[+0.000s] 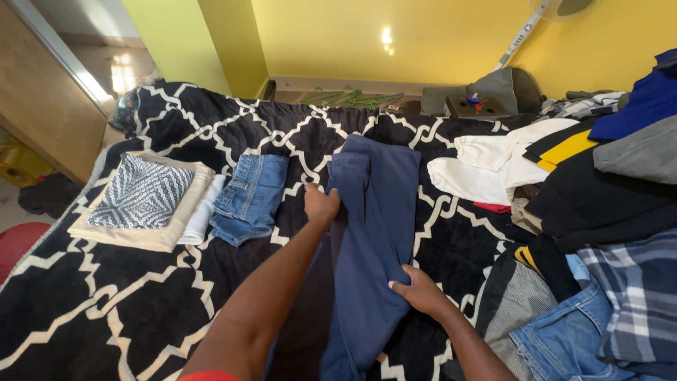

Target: Folding and stacking various items of clothing on a bed

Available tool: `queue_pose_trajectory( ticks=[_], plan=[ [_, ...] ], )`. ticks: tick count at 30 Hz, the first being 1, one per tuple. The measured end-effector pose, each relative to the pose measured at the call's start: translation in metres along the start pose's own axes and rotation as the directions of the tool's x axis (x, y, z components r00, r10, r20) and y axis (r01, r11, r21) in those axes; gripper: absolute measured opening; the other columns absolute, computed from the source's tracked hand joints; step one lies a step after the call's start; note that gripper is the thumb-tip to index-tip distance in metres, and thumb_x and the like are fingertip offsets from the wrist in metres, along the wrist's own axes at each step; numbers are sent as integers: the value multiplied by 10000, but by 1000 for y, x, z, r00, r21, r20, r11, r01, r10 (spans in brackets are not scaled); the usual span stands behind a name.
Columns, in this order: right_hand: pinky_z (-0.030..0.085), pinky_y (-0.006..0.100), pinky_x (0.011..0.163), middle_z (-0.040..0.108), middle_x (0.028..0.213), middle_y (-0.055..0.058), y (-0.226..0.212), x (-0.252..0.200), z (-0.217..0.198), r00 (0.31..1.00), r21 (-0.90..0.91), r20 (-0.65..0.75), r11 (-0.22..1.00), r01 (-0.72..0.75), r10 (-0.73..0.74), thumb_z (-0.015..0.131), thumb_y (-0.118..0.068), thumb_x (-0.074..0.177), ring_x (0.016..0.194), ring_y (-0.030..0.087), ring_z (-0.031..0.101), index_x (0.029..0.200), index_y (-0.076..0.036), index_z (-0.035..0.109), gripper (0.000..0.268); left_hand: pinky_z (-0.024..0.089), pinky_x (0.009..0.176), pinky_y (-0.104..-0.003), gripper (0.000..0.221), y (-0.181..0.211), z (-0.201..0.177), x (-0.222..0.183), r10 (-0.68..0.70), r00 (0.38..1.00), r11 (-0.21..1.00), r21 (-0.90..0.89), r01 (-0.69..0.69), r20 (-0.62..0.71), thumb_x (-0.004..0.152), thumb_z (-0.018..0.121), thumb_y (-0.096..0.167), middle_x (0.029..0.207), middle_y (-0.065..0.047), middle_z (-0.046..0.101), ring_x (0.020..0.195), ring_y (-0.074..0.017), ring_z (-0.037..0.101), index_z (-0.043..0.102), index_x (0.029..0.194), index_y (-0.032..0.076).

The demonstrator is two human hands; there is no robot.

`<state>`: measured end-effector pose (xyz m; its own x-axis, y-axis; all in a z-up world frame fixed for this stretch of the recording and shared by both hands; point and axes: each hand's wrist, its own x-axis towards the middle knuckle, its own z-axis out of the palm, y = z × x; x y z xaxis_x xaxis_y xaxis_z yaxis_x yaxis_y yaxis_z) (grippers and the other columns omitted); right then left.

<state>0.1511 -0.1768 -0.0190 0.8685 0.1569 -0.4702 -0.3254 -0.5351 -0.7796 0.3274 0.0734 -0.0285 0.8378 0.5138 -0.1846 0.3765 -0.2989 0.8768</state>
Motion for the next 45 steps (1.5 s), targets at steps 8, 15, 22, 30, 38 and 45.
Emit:
queue_pose_trajectory(
  ticks=[8, 15, 22, 30, 38, 45],
  plan=[
    [545, 283, 1028, 788, 1252, 11, 18, 17, -9, 987, 19, 24, 987, 161, -161, 655, -234, 840, 1133, 160, 734, 1265, -106, 754, 455, 541, 1042, -468, 997, 13, 17, 6, -182, 957, 929, 359, 93, 224, 814, 812, 540, 1497, -182, 476, 1320, -373, 554, 348, 1513, 4],
    [442, 236, 568, 641, 701, -23, -33, -31, -35, 974, 86, 100, 977, 195, -203, 777, -77, 760, 635, 127, 585, 857, -54, 773, 99, 543, 979, -551, 698, -19, 53, 46, -203, 967, 978, -8, 207, 154, 829, 763, 284, 1254, -274, 651, 1194, -421, 652, 529, 1369, -92],
    [542, 359, 899, 623, 1147, 98, 60, 37, -18, 978, 568, -1, 805, 171, -208, 934, 26, 715, 1059, 236, 632, 1313, 23, 576, 697, 543, 896, -615, 612, -43, 59, 79, -153, 845, 729, -518, 447, 513, 902, 785, 224, 1292, -299, 640, 1198, -451, 639, 537, 1423, 18],
    [596, 376, 669, 751, 854, 130, 14, 13, -20, 995, 559, 38, 828, 51, -87, 864, 2, 780, 740, 256, 729, 1080, 79, 768, 323, 521, 1006, -514, 646, 65, 32, 17, 228, 835, 805, -579, 128, 501, 952, 699, 152, 1351, -256, 588, 1238, -396, 586, 433, 1540, 151],
    [599, 366, 595, 735, 839, 132, 40, 35, -2, 990, 512, -134, 853, 103, -39, 821, -34, 819, 731, 258, 732, 1153, -20, 750, 342, 577, 975, -509, 801, -78, 53, 58, -51, 959, 999, 19, 48, 279, 859, 780, 556, 1364, -151, 629, 1236, -342, 646, 402, 1478, 218],
    [610, 441, 700, 713, 949, 169, 26, 18, 4, 993, 566, -111, 819, 94, -37, 812, -33, 829, 857, 307, 716, 1261, -13, 700, 447, 457, 555, -226, 399, -89, -28, -89, -143, 822, 927, -216, 306, 551, 869, 804, 299, 748, 11, 427, 666, -138, 515, 462, 1039, 185]
  ],
)
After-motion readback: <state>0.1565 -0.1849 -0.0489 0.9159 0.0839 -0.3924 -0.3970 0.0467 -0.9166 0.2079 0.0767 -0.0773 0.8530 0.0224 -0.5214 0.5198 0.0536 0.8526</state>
